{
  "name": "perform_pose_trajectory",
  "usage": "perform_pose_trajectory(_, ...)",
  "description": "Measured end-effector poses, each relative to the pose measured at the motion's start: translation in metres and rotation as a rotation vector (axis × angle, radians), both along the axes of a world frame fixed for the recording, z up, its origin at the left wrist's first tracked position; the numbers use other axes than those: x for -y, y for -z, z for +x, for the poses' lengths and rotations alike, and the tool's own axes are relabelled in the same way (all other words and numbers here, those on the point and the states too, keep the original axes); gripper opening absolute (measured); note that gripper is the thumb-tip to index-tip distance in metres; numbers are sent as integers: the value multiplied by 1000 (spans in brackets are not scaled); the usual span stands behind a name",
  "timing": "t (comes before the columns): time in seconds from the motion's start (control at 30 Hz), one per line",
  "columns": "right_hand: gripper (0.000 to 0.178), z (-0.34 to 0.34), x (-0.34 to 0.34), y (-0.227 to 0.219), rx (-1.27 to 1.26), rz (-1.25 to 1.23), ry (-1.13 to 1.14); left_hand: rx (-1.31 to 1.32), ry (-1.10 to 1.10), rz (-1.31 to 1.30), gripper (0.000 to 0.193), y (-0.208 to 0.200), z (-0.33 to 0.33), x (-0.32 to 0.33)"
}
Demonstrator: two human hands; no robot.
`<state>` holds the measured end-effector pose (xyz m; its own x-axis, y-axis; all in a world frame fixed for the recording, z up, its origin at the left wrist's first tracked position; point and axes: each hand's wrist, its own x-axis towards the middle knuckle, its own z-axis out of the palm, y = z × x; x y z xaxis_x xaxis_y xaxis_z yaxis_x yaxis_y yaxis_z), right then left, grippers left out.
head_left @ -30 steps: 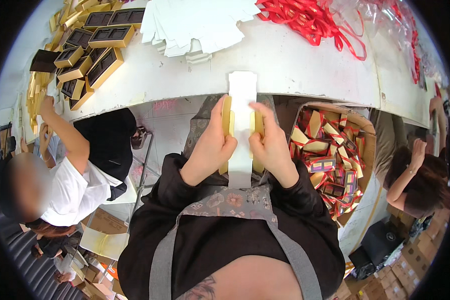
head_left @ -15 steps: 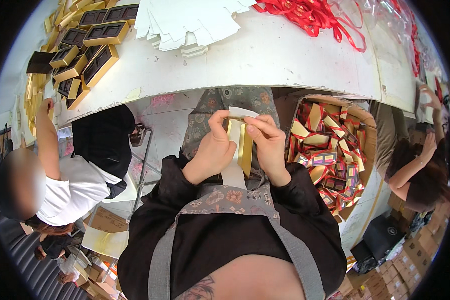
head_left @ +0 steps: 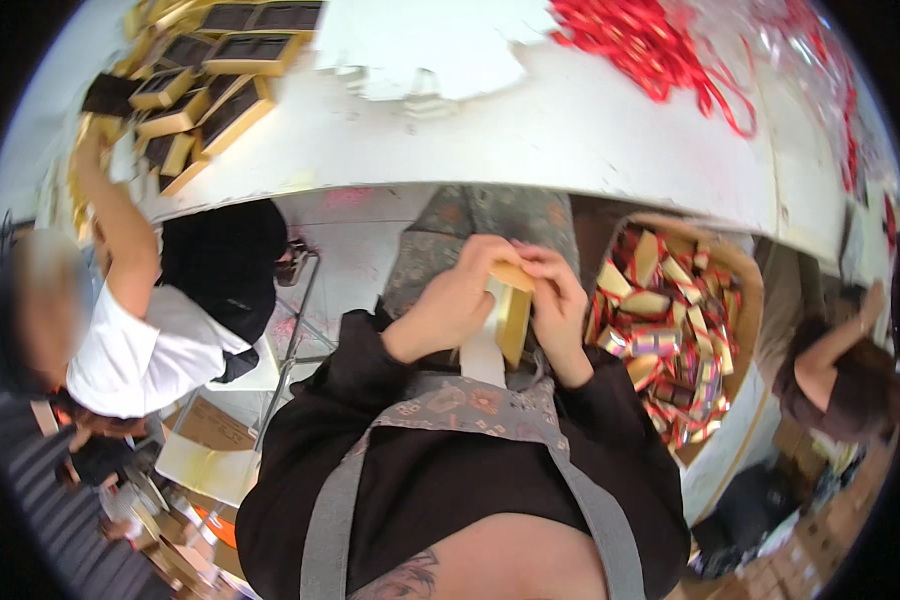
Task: The person folds flat white cardboard pieces into small rectangular boxes and places them into gold-colored trays. The person repeats this process continuously, handling one piece at a time and stacking the finished boxes in the trays.
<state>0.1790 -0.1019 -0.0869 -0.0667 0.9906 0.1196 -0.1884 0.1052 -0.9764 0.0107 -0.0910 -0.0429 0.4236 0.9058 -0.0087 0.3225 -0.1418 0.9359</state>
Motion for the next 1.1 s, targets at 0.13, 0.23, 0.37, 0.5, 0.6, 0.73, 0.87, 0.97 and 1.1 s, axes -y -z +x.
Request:
perform_pose_trajectory(0.13,14,6,4,-8,-125,-240,-114,84,26,-183,38,-6,-7,-3)
perform_pose_trajectory(0.23,19,1,-5,-22,22,-248,-173,130,104,-48,34,-6,-14,-7)
perform_pose_trajectory(0.37,20,7,-22,-41,548,-158,-288,-302,51,-327,26,-45,-11,-19)
perform_pose_trajectory(0.5,24,-4,-35,-55,1001,359,-354,-644,155,279,26,-26,-11,-20)
perform_pose_trajectory(0.6,25,-15,-40,-54,1161,483,-356,-703,169,429,26,-29,-9,-30)
perform_pose_trajectory(0.73,27,-17,-40,-63,1355,655,-419,-761,194,522,27,-31,-11,-35)
perform_pose_trajectory(0.87,23,-24,-53,-62,1331,655,-529,-742,217,411,35,-39,-17,-45)
perform_pose_trajectory(0.97,20,-25,-61,-69,1296,626,-576,-665,202,376,43,-37,-27,-51)
perform_pose_trajectory(1.1,29,-35,-69,-73,1153,832,-387,-604,67,364,43,-52,-42,-51)
